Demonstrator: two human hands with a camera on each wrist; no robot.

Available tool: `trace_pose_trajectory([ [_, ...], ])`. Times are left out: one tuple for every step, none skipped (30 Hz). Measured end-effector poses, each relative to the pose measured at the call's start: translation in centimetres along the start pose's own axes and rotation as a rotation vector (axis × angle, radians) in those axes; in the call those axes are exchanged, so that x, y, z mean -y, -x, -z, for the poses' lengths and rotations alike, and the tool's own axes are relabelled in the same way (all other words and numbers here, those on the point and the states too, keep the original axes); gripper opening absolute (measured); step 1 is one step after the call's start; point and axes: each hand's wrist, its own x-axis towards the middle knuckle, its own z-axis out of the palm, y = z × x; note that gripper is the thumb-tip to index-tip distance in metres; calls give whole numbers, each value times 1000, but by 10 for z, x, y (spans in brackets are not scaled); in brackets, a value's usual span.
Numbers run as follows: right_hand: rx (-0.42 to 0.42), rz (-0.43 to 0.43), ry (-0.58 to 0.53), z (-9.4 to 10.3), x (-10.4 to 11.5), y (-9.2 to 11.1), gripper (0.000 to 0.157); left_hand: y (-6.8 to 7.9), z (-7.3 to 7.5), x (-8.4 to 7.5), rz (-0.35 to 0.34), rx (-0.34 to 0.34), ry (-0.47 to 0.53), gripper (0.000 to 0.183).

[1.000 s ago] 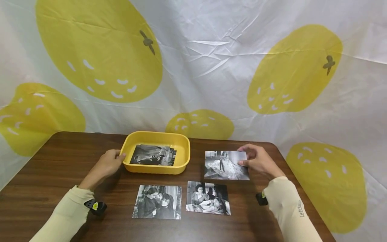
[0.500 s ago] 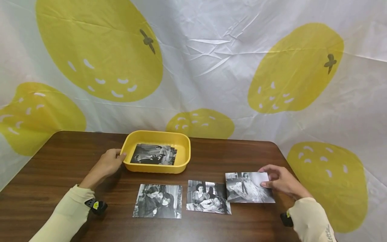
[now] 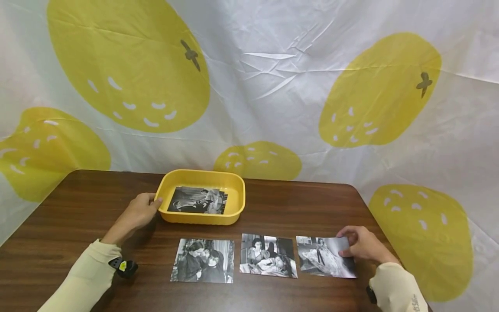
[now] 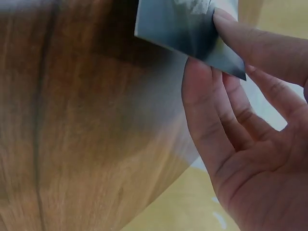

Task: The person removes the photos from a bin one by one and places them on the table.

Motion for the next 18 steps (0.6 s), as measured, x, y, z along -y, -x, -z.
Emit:
trace_pose_trajectory([
  [-7, -14, 14, -1, 0, 0, 41, 0, 0, 0, 1, 1, 1, 32],
  [-12, -28, 19, -3, 0, 1, 41, 0, 0, 0, 1, 3, 0, 32],
  [-23, -34, 35, -4, 0, 0, 41, -1, 0, 0, 4, 6, 2, 32],
  [-34, -41, 46, -5, 0, 0, 41, -1, 0, 0, 8, 9, 6, 32],
  [-46, -48, 63, -5, 0, 0, 41, -1, 0, 0, 9, 10, 6, 32],
  [-60, -54, 90, -6, 0, 0, 41, -1, 0, 0, 11, 12, 9, 32],
  [-72, -62, 114, -6, 0, -1, 40, -1, 0, 0, 14, 14, 13, 32],
  [-82, -70, 143, -7, 0, -1, 40, -1, 0, 0, 14, 14, 14, 32],
  [-91, -76, 172, -7, 0, -2, 41, -1, 0, 0, 14, 14, 16, 32],
  [-96, -83, 197, -7, 0, -3, 41, 0, 0, 0, 13, 15, 17, 33],
  [-100, -88, 222, -6, 0, -3, 41, 0, 0, 0, 13, 14, 17, 32],
  [-102, -90, 243, -6, 0, -4, 41, 0, 0, 0, 14, 15, 19, 32],
  [-104, -94, 255, -6, 1, -4, 41, 0, 0, 0, 13, 14, 19, 32],
  [-104, -97, 267, -6, 1, -4, 41, 0, 0, 0, 12, 14, 18, 32],
  [-105, -99, 271, -5, 1, -4, 41, 0, 0, 0, 12, 12, 18, 31],
  [-106, -101, 274, -5, 2, -4, 41, 0, 0, 0, 10, 11, 16, 31],
  [-109, -103, 276, -5, 2, -4, 41, 0, 0, 1, 10, 10, 14, 31],
  [-111, -104, 276, -6, 2, -4, 41, -1, 0, 1, 8, 9, 12, 31],
])
